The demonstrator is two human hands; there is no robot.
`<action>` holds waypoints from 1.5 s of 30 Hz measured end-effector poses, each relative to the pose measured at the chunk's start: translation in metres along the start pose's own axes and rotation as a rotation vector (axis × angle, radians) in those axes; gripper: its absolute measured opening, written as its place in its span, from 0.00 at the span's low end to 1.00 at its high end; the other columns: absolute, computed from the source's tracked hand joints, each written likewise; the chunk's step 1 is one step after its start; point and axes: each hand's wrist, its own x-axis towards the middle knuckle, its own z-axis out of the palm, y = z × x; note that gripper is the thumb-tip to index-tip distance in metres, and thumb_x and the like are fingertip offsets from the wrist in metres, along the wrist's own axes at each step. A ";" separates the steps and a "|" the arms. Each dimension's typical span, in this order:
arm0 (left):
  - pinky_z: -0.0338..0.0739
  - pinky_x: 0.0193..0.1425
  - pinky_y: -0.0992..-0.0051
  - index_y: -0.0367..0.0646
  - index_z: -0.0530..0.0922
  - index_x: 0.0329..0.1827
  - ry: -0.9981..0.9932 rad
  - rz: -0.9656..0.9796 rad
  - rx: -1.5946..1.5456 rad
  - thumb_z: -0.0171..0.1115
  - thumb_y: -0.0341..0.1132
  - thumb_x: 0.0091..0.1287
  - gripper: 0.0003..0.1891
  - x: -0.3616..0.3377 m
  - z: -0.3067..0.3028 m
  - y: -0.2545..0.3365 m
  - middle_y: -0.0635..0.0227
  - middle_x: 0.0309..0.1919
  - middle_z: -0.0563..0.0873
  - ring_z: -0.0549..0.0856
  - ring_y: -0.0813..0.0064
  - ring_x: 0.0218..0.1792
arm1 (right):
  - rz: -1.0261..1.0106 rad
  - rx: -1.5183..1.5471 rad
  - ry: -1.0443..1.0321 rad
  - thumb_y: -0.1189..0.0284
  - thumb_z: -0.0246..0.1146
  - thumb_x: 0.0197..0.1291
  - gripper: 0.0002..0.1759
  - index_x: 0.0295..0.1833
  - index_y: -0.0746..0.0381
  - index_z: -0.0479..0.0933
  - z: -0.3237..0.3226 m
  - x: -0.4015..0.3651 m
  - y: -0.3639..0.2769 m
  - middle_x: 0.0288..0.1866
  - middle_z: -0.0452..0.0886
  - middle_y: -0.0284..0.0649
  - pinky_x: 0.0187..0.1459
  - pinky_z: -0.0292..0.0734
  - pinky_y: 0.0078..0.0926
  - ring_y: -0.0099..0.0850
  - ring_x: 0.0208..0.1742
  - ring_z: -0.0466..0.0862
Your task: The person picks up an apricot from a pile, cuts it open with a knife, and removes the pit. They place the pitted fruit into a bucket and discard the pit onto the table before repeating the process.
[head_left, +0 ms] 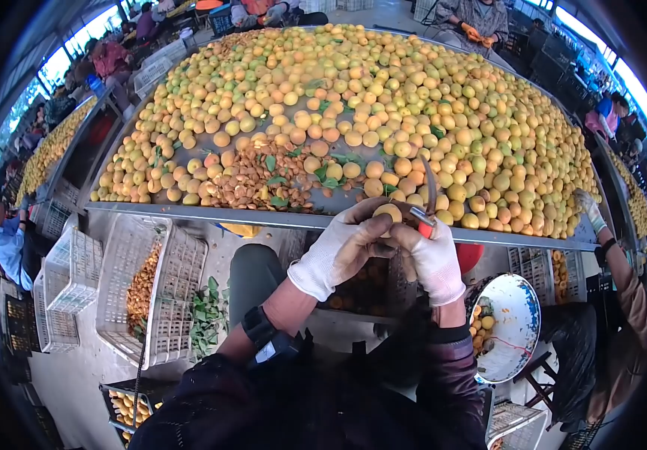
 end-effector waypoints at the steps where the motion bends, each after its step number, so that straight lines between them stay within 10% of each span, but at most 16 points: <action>1: 0.82 0.51 0.65 0.39 0.67 0.65 -0.016 -0.019 -0.110 0.61 0.38 0.69 0.24 0.000 0.001 -0.003 0.62 0.55 0.79 0.82 0.68 0.52 | -0.004 0.002 0.001 0.71 0.62 0.59 0.12 0.46 0.66 0.76 -0.003 -0.007 -0.002 0.21 0.73 0.30 0.14 0.61 0.17 0.17 0.12 0.68; 9: 0.83 0.48 0.65 0.42 0.71 0.59 0.114 -0.009 -0.280 0.64 0.39 0.66 0.21 -0.001 0.004 -0.010 0.62 0.50 0.82 0.84 0.67 0.47 | -0.037 0.026 0.153 0.66 0.60 0.63 0.14 0.48 0.65 0.71 -0.007 -0.055 0.015 0.21 0.69 0.29 0.14 0.62 0.16 0.17 0.12 0.67; 12: 0.82 0.50 0.62 0.41 0.75 0.48 0.350 0.006 0.000 0.62 0.24 0.60 0.13 0.002 -0.025 0.011 0.65 0.44 0.82 0.84 0.69 0.44 | 0.029 0.126 0.232 0.66 0.60 0.64 0.14 0.48 0.64 0.72 -0.021 -0.064 0.037 0.20 0.69 0.29 0.12 0.61 0.14 0.17 0.11 0.67; 17: 0.74 0.34 0.80 0.38 0.79 0.41 0.607 0.087 0.886 0.61 0.22 0.53 0.11 0.060 -0.115 0.058 0.67 0.27 0.84 0.80 0.77 0.28 | 0.146 0.214 0.304 0.68 0.60 0.63 0.12 0.46 0.64 0.72 -0.017 -0.080 0.059 0.20 0.70 0.30 0.11 0.61 0.14 0.18 0.11 0.67; 23: 0.79 0.46 0.64 0.49 0.79 0.54 0.352 0.178 2.206 0.58 0.30 0.58 0.18 0.120 -0.179 0.068 0.57 0.37 0.86 0.85 0.58 0.41 | 0.262 0.233 0.259 0.70 0.60 0.62 0.12 0.48 0.63 0.73 -0.008 -0.075 0.064 0.20 0.70 0.29 0.13 0.62 0.15 0.17 0.13 0.68; 27: 0.78 0.51 0.60 0.49 0.78 0.57 0.310 -0.318 2.252 0.59 0.35 0.58 0.21 0.131 -0.147 0.093 0.55 0.43 0.85 0.83 0.54 0.48 | 0.249 0.246 0.264 0.71 0.60 0.62 0.12 0.48 0.64 0.74 -0.009 -0.071 0.071 0.21 0.71 0.29 0.13 0.62 0.15 0.17 0.13 0.68; 31: 0.77 0.51 0.66 0.49 0.77 0.60 0.276 -0.147 1.784 0.73 0.43 0.49 0.32 0.125 -0.119 0.114 0.56 0.45 0.86 0.84 0.60 0.47 | 0.273 0.260 0.285 0.71 0.60 0.62 0.11 0.48 0.64 0.74 -0.012 -0.074 0.079 0.21 0.72 0.29 0.14 0.62 0.15 0.17 0.13 0.68; 39: 0.75 0.59 0.61 0.54 0.79 0.58 -0.344 0.008 2.145 0.68 0.32 0.49 0.28 0.148 -0.100 0.047 0.51 0.58 0.78 0.80 0.51 0.55 | 0.410 0.339 0.224 0.69 0.61 0.61 0.12 0.49 0.59 0.74 0.001 -0.064 0.091 0.22 0.71 0.27 0.17 0.63 0.18 0.15 0.16 0.68; 42: 0.73 0.63 0.62 0.54 0.80 0.56 -0.143 -0.099 1.863 0.71 0.30 0.46 0.29 0.152 -0.106 0.032 0.53 0.60 0.75 0.79 0.50 0.56 | 0.499 0.516 0.297 0.66 0.61 0.63 0.10 0.46 0.57 0.72 0.001 -0.073 0.097 0.20 0.69 0.27 0.14 0.62 0.18 0.17 0.14 0.66; 43: 0.75 0.62 0.66 0.51 0.79 0.57 -0.160 0.208 2.088 0.73 0.29 0.45 0.30 0.155 -0.139 0.032 0.55 0.62 0.74 0.80 0.55 0.55 | 0.491 0.548 0.259 0.66 0.60 0.63 0.08 0.42 0.57 0.71 0.006 -0.068 0.096 0.19 0.68 0.27 0.13 0.62 0.18 0.18 0.13 0.66; 45: 0.79 0.49 0.75 0.44 0.77 0.59 0.105 0.099 1.665 0.74 0.26 0.47 0.31 0.151 -0.155 0.039 0.62 0.55 0.80 0.82 0.70 0.47 | 0.490 0.576 0.258 0.65 0.61 0.63 0.09 0.42 0.56 0.71 0.002 -0.072 0.103 0.20 0.68 0.27 0.14 0.61 0.19 0.18 0.13 0.66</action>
